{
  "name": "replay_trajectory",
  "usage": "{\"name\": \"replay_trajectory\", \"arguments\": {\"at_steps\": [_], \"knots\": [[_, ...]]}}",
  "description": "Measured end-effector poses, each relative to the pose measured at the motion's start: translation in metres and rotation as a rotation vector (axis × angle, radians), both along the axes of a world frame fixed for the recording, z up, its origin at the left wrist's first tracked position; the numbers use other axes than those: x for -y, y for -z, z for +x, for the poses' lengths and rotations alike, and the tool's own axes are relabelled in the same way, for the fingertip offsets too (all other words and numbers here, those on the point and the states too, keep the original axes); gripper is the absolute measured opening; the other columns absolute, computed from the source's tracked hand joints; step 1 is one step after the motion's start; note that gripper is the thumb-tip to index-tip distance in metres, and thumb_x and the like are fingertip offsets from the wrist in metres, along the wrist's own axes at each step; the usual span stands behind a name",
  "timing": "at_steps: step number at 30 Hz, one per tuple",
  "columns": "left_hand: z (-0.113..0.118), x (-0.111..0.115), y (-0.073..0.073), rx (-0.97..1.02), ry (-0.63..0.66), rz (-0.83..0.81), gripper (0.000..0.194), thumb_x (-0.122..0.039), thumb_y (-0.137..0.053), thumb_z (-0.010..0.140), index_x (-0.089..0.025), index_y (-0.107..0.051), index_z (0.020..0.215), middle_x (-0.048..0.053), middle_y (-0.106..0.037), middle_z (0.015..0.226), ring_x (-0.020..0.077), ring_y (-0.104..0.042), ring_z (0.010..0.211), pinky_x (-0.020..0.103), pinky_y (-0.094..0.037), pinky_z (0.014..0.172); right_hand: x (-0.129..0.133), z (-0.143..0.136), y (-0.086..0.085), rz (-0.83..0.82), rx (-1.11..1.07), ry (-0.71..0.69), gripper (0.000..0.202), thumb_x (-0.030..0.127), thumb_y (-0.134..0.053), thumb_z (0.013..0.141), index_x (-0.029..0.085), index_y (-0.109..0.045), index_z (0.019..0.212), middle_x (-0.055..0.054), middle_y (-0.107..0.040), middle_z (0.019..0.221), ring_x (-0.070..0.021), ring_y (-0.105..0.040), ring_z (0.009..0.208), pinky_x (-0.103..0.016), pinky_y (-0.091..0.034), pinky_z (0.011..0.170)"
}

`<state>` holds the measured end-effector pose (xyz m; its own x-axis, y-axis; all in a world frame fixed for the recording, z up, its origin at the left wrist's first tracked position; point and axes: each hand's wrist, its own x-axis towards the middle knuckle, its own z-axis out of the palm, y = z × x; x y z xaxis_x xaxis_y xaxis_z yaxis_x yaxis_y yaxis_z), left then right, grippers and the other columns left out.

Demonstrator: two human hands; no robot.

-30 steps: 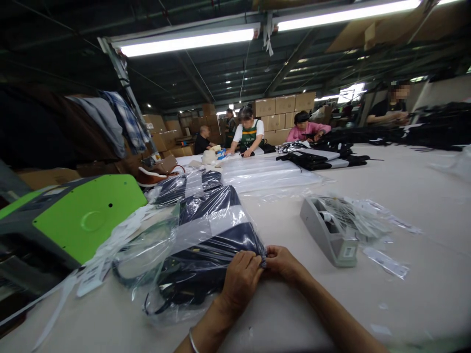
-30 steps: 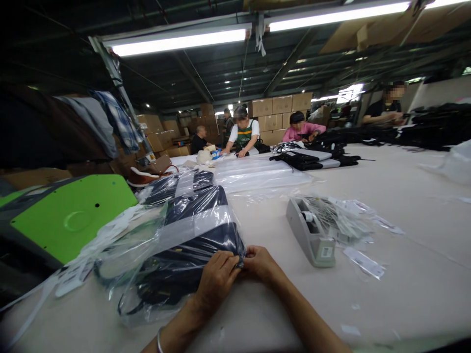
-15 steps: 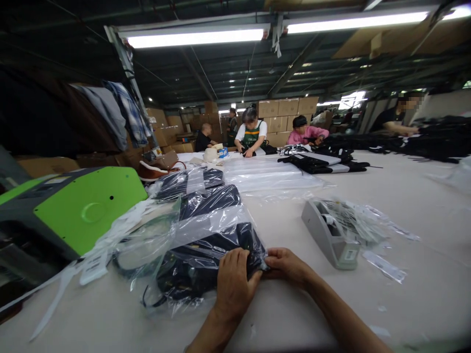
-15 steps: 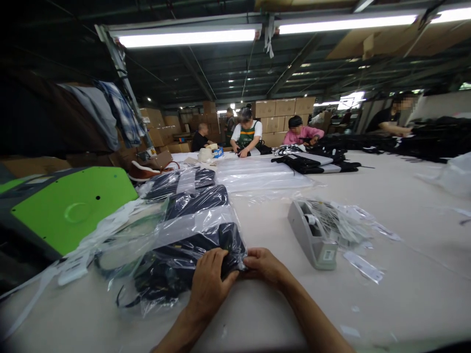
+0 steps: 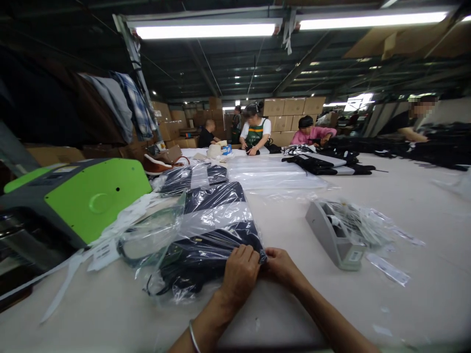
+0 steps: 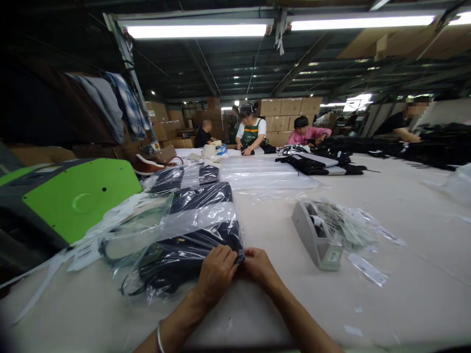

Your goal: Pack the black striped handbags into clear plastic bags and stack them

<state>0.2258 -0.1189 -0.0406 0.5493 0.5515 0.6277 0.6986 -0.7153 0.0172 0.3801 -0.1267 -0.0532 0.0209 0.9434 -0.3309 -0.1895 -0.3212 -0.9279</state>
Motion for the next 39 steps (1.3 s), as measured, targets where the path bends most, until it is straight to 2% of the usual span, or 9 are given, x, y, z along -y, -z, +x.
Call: {"name": "replay_trajectory", "arguments": {"at_steps": [7,12,17,20,23,28,33,36,39], "knots": [[-0.013,0.019,0.025,-0.094,-0.024,0.091,0.039,-0.002,-0.048,0.091,-0.008,-0.054,0.128,0.011,-0.068,0.109,0.0247,-0.063,0.102,0.038,-0.052,0.092,0.011,0.015,-0.024,-0.024,-0.183,-0.240,0.040,0.047,-0.080,0.071,0.013,-0.070,0.088,-0.007,-0.072,0.087,-0.0183,-0.068,0.080,-0.036,-0.056,0.085],[-0.006,0.018,0.024,-0.124,-0.025,0.062,0.033,-0.003,-0.050,0.089,-0.007,-0.059,0.121,0.012,-0.068,0.110,0.0253,-0.064,0.103,0.040,-0.051,0.097,0.004,0.003,-0.022,0.001,0.055,-0.102,0.046,0.052,-0.087,0.062,0.015,-0.061,0.074,0.000,-0.063,0.065,-0.0133,-0.060,0.062,-0.027,-0.054,0.061],[-0.023,0.040,0.012,0.076,0.106,-0.009,0.040,-0.005,-0.048,0.091,-0.010,-0.056,0.130,0.016,-0.065,0.123,0.0282,-0.057,0.120,0.048,-0.045,0.105,-0.001,-0.004,-0.018,-0.008,0.013,-0.048,0.046,0.050,-0.088,0.056,0.017,-0.058,0.068,0.002,-0.060,0.057,-0.0112,-0.055,0.052,-0.024,-0.050,0.050],[-0.039,0.068,0.014,0.387,0.236,-0.350,0.023,-0.020,-0.047,0.097,-0.019,-0.068,0.107,0.009,-0.069,0.104,0.0239,-0.063,0.103,0.043,-0.050,0.094,-0.001,-0.002,-0.020,-0.014,-0.001,-0.033,0.043,0.048,-0.086,0.057,0.017,-0.059,0.069,0.003,-0.060,0.056,-0.0104,-0.054,0.050,-0.024,-0.049,0.049],[-0.045,0.086,0.019,0.854,0.190,-1.034,0.027,-0.044,-0.059,0.092,-0.018,-0.067,0.091,0.005,-0.066,0.081,0.0186,-0.064,0.074,0.032,-0.054,0.068,0.000,-0.004,-0.023,-0.018,0.001,-0.020,0.041,0.047,-0.085,0.058,0.016,-0.062,0.072,0.001,-0.064,0.060,-0.0117,-0.057,0.052,-0.026,-0.052,0.053],[-0.034,0.082,0.009,1.526,0.165,-1.781,0.051,-0.044,-0.080,0.076,-0.015,-0.060,0.114,0.015,-0.068,0.114,0.0264,-0.071,0.093,0.038,-0.059,0.078,0.010,-0.013,-0.034,0.012,0.004,-0.058,0.048,0.053,-0.085,0.060,0.014,-0.063,0.079,-0.003,-0.070,0.071,-0.0145,-0.064,0.062,-0.028,-0.056,0.062],[-0.022,0.073,-0.002,1.837,0.179,-1.778,0.025,-0.016,-0.076,0.079,-0.015,-0.065,0.102,0.013,-0.072,0.111,0.0255,-0.070,0.096,0.040,-0.059,0.085,0.019,-0.003,-0.045,0.029,0.263,-0.247,0.054,0.067,-0.063,0.080,0.013,-0.066,0.084,-0.008,-0.071,0.074,-0.0174,-0.067,0.064,-0.030,-0.056,0.063],[-0.016,0.069,-0.003,1.943,0.027,-1.666,0.021,-0.005,-0.074,0.075,-0.014,-0.069,0.093,0.011,-0.074,0.101,0.0236,-0.070,0.091,0.038,-0.059,0.081,0.020,0.007,-0.052,0.145,0.593,-0.074,0.040,0.055,-0.065,0.081,0.015,-0.066,0.085,-0.005,-0.069,0.075,-0.0146,-0.065,0.058,-0.025,-0.051,0.054],[-0.009,0.070,-0.003,1.939,-0.001,-1.599,0.028,-0.002,-0.076,0.068,-0.015,-0.071,0.092,0.009,-0.075,0.099,0.0232,-0.069,0.092,0.035,-0.059,0.077,0.019,0.008,-0.057,0.189,0.530,-0.011,0.032,0.048,-0.066,0.081,0.016,-0.063,0.080,-0.003,-0.067,0.073,-0.0120,-0.061,0.053,-0.022,-0.048,0.046]]}}
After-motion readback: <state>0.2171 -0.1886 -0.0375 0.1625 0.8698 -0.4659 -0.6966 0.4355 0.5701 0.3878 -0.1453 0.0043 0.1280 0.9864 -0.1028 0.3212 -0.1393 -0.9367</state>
